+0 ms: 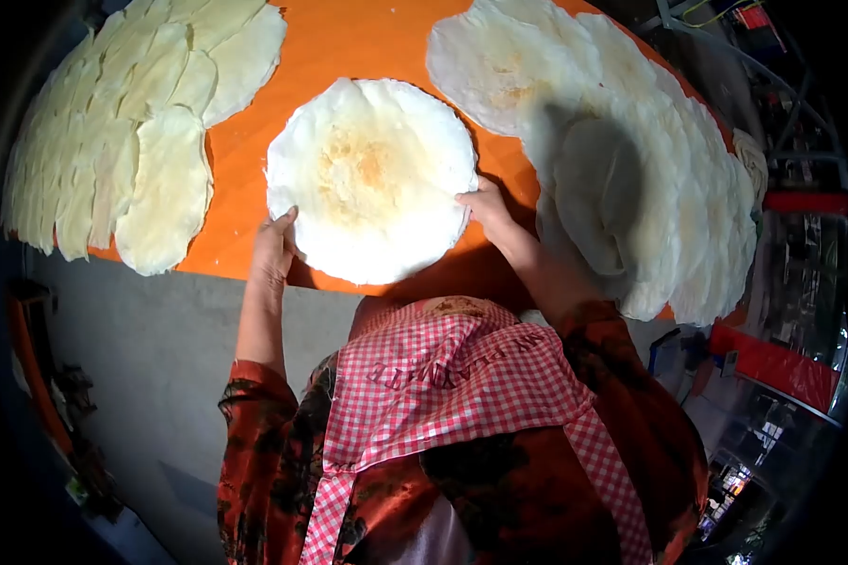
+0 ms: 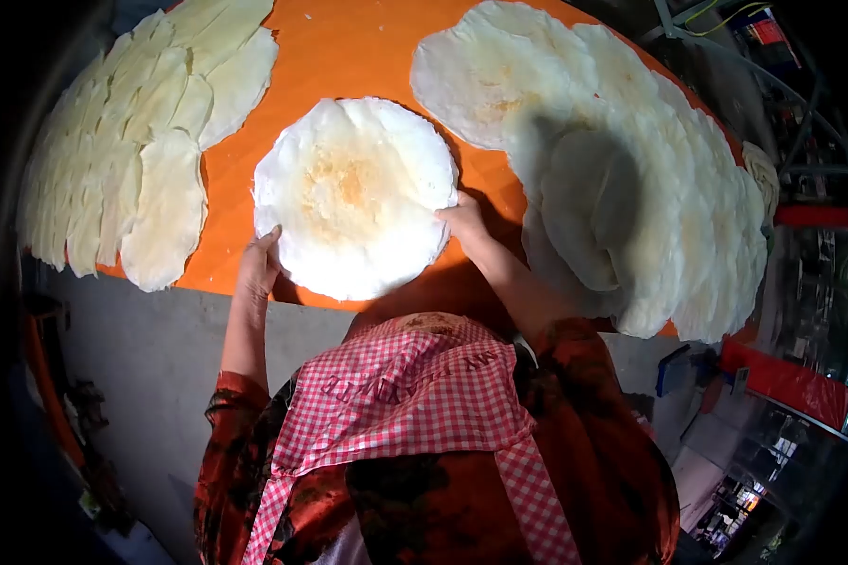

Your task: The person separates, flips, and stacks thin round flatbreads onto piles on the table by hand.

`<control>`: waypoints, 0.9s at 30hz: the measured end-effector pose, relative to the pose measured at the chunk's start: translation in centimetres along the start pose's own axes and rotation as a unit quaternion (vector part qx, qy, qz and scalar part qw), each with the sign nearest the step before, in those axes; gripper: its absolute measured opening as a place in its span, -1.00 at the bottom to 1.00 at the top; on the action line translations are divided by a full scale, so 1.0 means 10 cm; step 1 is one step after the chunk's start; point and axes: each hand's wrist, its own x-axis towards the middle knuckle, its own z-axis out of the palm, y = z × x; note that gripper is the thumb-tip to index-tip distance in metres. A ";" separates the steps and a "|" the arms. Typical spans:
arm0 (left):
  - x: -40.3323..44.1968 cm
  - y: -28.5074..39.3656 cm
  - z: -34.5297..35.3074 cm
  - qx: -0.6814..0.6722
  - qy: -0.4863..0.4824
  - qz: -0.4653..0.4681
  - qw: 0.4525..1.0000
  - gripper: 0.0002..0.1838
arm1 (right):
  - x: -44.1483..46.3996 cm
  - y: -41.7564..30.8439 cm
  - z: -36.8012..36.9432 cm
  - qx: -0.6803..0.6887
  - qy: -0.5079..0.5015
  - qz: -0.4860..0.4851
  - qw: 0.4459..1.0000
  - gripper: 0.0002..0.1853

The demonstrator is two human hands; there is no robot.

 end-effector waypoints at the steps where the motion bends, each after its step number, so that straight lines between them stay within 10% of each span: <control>1: -0.04 -0.01 0.04 -0.014 0.005 0.013 1.000 -0.75 | 0.01 0.00 -0.02 -0.021 0.014 0.013 1.000 -0.54; 6: -0.10 0.04 0.15 0.070 0.066 0.118 0.988 -0.74 | -0.17 -0.43 0.05 -0.052 0.073 0.089 0.992 -0.48; 10: -0.17 0.03 0.10 0.166 0.107 0.149 0.969 -0.72 | 0.06 0.00 0.01 -0.091 0.124 -0.030 0.988 -0.85; 12: 0.07 -0.20 -0.25 0.459 0.163 0.188 0.853 -0.68 | 0.21 0.24 -0.03 -0.177 0.122 -0.005 0.977 -0.88; 17: -0.44 -0.17 0.19 0.530 0.228 0.346 0.740 -0.28 | -0.19 -0.18 0.21 -0.427 0.284 -0.229 0.827 -0.62; 22: -0.48 -0.12 0.56 0.686 0.131 0.476 0.534 -0.19 | -0.24 -0.46 0.58 -0.528 0.117 -0.398 0.741 -0.39; 27: -0.12 -0.36 0.53 0.809 0.062 0.322 0.488 -0.22 | 0.29 -0.06 0.33 -0.568 0.088 -0.299 0.761 -0.37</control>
